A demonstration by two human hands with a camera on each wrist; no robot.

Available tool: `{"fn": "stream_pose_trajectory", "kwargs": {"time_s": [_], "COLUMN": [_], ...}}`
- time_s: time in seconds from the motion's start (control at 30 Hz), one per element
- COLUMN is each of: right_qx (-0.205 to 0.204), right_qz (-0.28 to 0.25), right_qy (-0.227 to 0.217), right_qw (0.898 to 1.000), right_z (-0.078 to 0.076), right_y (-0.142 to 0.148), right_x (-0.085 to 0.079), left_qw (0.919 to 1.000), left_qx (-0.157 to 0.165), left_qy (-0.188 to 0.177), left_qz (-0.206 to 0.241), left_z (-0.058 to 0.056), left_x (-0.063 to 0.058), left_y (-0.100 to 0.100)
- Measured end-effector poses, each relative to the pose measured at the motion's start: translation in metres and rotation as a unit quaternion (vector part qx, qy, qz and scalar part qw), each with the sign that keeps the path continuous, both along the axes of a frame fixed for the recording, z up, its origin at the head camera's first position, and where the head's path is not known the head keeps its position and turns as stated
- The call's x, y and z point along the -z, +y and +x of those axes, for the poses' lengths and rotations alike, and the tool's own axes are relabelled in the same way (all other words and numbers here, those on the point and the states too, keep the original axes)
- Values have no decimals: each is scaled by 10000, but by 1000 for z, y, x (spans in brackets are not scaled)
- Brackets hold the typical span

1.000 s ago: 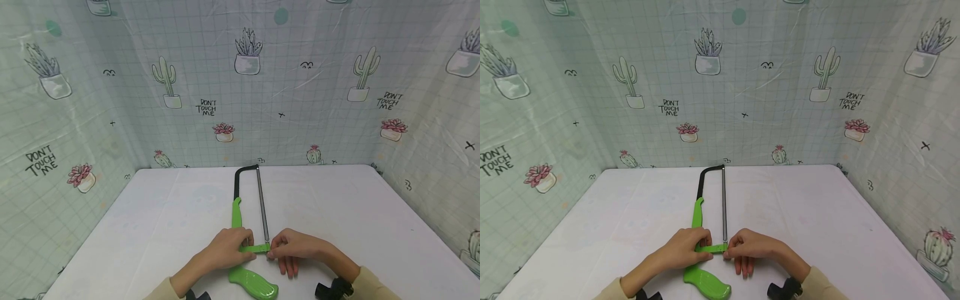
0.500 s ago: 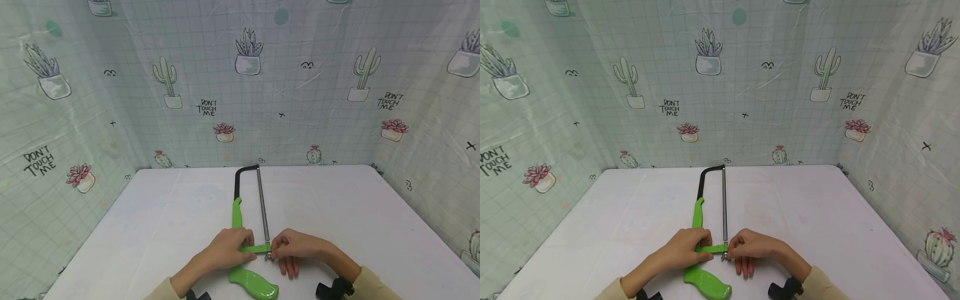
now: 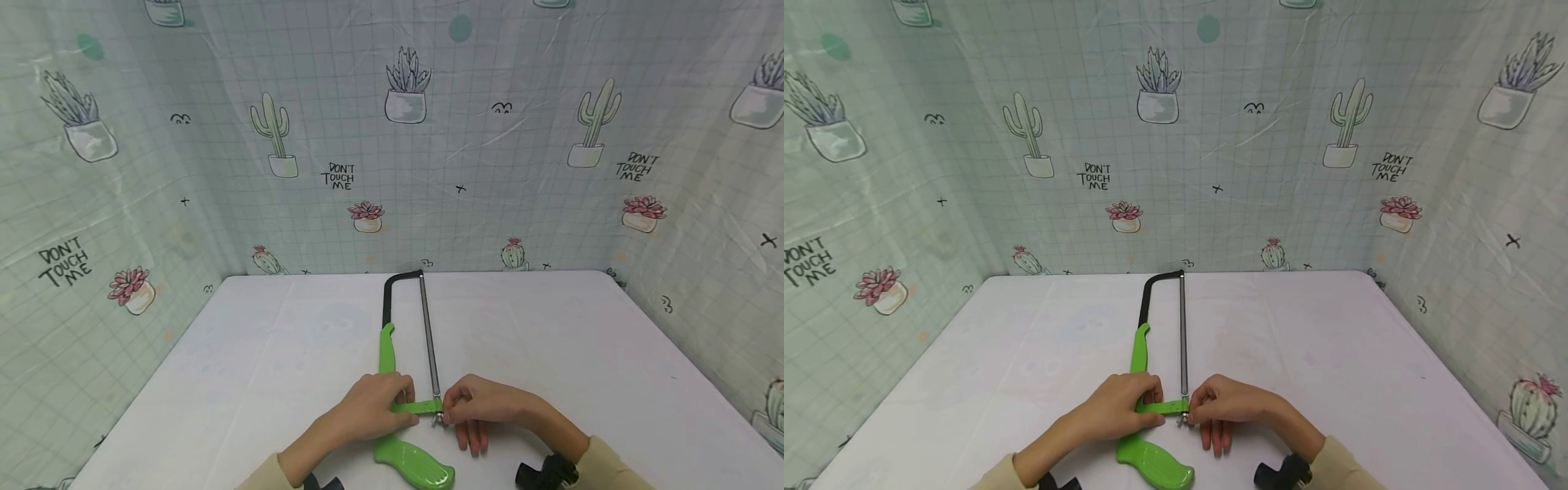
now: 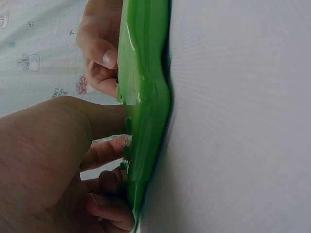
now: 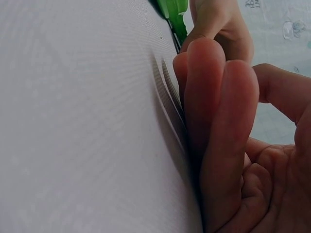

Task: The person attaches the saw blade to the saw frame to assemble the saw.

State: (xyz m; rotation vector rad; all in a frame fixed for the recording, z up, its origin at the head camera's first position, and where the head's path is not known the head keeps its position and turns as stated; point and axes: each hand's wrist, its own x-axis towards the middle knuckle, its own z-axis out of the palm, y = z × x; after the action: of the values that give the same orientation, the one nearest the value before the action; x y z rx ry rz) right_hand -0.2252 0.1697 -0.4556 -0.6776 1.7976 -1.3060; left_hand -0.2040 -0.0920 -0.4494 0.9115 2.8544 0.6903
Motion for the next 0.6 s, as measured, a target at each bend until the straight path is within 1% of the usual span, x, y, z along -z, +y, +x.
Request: {"fn": "stream_pose_trajectory", "kwargs": {"time_s": [0.6], "right_qx": [-3], "right_qz": [29], "right_qy": [25], "right_qw": [10000], "right_z": [1], "right_y": [0], "right_x": [-2], "left_qw": [10000], "left_qx": [1], "left_qy": [13], "left_qz": [1], "left_z": [2], "left_x": [-2], "left_y": [1]}}
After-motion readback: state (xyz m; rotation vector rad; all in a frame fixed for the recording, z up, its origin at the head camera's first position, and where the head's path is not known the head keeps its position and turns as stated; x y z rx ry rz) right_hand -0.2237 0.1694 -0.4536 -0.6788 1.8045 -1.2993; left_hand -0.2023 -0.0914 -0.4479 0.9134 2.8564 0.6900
